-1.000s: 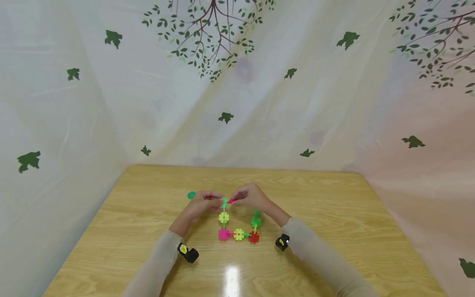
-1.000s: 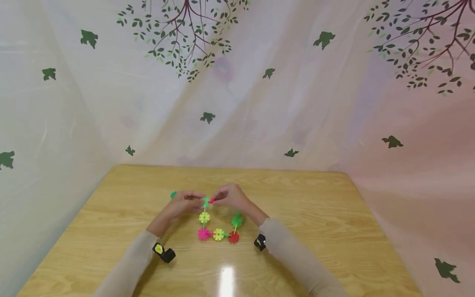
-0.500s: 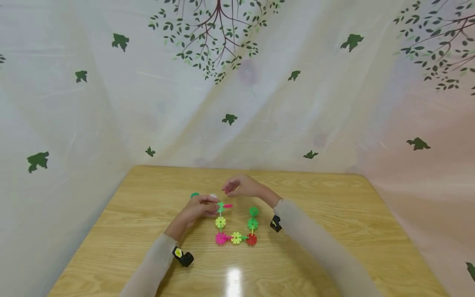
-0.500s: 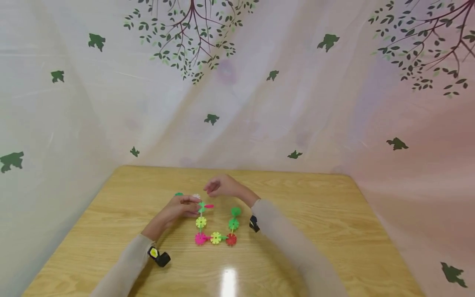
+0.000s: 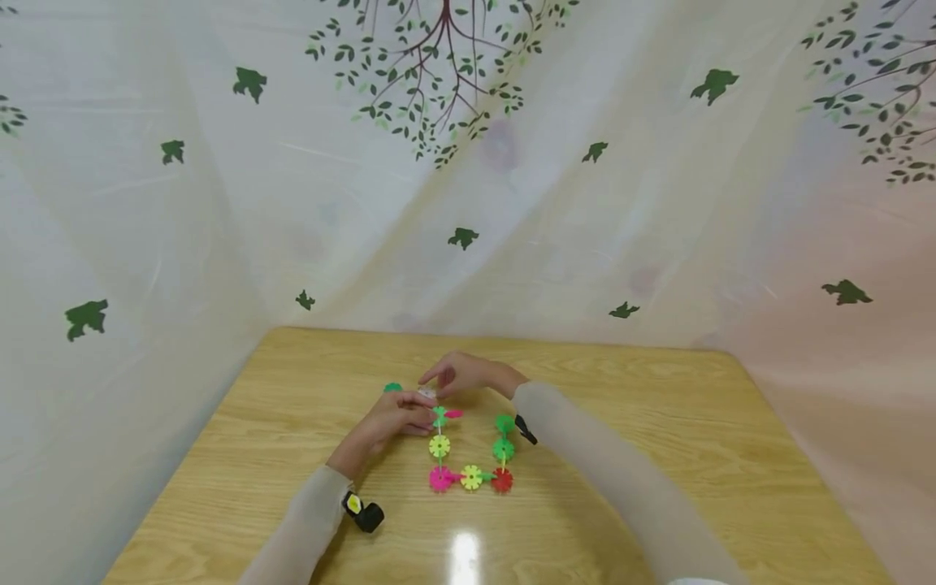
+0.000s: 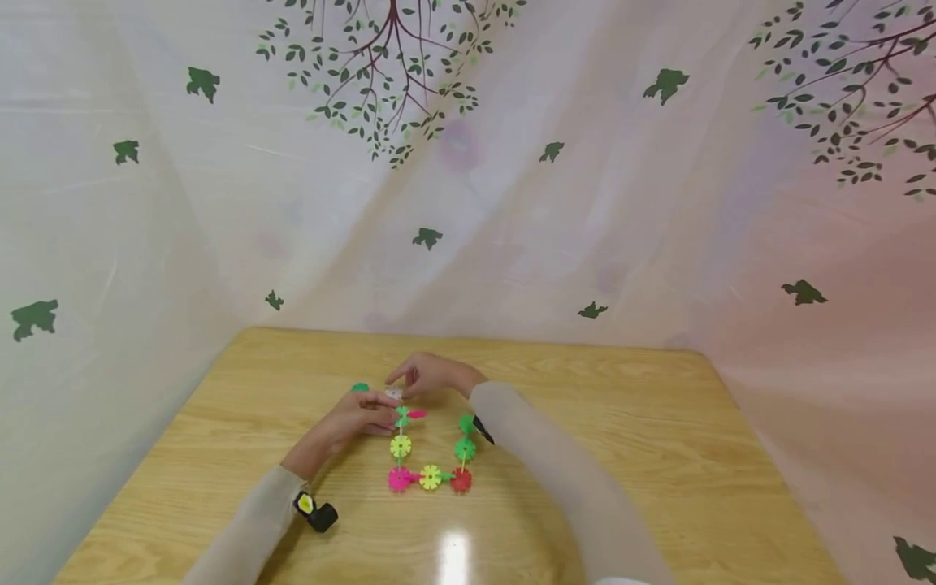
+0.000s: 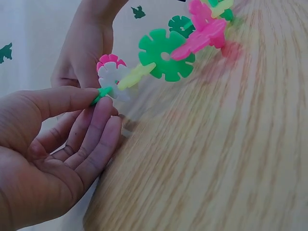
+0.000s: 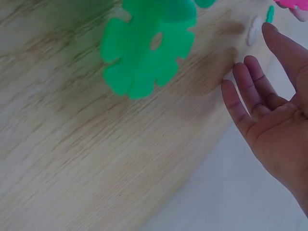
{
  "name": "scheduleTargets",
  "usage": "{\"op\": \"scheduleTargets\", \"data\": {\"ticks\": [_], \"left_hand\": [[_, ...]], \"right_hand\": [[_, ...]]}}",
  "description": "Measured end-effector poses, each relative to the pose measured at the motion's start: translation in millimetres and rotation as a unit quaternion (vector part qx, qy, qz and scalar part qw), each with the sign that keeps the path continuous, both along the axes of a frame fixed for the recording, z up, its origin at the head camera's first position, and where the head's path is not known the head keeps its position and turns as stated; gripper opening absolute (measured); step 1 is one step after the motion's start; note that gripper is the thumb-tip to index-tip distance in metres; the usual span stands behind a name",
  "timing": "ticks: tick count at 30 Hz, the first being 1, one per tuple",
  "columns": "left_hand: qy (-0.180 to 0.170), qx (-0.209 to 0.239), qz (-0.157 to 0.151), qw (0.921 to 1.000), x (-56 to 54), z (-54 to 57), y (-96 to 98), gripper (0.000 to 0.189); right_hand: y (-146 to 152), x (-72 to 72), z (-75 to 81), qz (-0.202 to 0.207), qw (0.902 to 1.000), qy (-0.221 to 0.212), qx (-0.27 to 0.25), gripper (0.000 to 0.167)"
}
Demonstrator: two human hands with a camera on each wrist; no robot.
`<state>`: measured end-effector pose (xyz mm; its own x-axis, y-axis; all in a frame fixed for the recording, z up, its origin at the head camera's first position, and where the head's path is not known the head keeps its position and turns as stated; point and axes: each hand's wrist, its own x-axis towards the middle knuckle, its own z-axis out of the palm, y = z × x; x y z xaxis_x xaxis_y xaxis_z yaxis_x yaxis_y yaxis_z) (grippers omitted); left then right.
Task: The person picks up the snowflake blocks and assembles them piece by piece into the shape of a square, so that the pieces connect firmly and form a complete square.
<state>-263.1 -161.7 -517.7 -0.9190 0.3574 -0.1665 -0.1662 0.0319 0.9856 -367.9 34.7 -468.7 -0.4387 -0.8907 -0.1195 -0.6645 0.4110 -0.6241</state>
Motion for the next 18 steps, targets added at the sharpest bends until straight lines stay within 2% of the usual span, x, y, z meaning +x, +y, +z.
{"op": "scheduleTargets", "data": {"ticks": [5,12,18], "left_hand": [[-0.011,-0.006,0.006,0.9999,0.3,-1.1,-0.5,0.034],[-0.017,-0.016,0.011,0.9997,1.7,-1.5,-0.5,0.036],[-0.028,-0.052,0.004,0.9983,0.5,1.9,-1.4,0.037]], "right_hand": [[-6,-0.1,-4.8,0.012,0.9998,0.014,0.009,0.033],[-3,-0.6,-7.8,-0.042,0.9989,0.019,0.01,0.029],[6,-5.9,-10.5,-0.055,0.9976,0.042,-0.007,0.021]]}}
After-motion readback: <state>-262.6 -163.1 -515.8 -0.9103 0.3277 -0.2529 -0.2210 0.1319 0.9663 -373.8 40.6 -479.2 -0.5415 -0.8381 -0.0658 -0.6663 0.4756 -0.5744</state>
